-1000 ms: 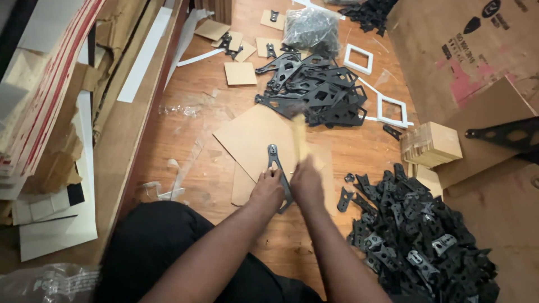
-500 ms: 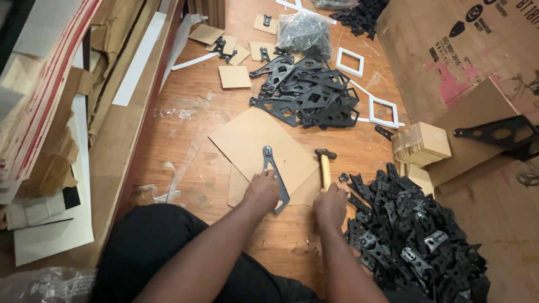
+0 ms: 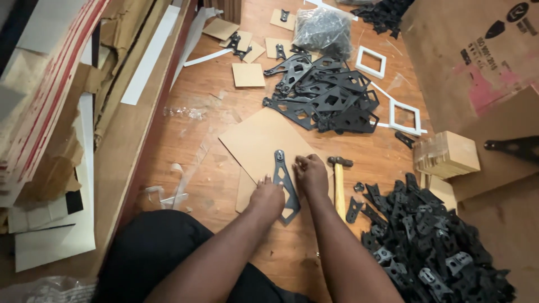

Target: The person sits on the workshop floor and hammers small nails to fasten black metal brackets onto a wooden board, working on one bracket at a time. They then fit the board into a black frame, press it into place, and set the assembled frame aside before starting another board.

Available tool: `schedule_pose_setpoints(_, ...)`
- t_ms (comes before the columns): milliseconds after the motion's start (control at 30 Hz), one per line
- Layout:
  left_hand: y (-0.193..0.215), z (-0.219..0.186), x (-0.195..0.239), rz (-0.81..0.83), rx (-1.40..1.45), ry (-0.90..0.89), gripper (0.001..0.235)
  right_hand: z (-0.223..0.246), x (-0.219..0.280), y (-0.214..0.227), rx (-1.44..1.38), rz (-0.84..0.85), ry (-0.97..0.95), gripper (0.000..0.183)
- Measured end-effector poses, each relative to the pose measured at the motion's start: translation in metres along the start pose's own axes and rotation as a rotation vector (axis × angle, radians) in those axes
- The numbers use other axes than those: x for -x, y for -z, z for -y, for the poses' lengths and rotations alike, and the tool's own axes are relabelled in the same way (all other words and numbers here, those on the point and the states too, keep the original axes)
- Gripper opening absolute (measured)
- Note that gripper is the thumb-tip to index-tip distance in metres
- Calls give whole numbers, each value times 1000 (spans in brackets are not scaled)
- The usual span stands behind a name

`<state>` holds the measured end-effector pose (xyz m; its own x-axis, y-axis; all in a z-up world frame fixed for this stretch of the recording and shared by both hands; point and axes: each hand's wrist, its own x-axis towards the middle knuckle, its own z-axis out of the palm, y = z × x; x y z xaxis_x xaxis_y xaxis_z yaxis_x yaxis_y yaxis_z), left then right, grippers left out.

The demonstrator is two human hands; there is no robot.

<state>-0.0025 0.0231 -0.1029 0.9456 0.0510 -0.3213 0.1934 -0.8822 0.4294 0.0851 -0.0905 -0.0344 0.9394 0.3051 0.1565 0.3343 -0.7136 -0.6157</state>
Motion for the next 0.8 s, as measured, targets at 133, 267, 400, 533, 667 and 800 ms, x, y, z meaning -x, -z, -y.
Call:
schedule_pose_setpoints(133,-3,-5,2,4,-223,-92,51,-9,-4,-1,124,-71,22,14)
schedule_pose_setpoints(267,55,-32,43,117,-64,43,46,-20,-11,-11,175,-77,47,12)
schedule_pose_setpoints(400,36,-24,31,72,-40,37,41,-40,-29,-20,157,-76,68,14)
schedule_pose_setpoints(533,45,-27,35,170,-68,47,46,-31,-34,-20,-260,-8,-346,12)
schedule_pose_setpoints(667,47,-26,29,217,-40,91,43,-43,-47,-32,-756,111,-472,19)
schedule_pose_setpoints(800,44,-23,20,239,-36,94,44,-13,-46,-20,-774,189,-429,23)
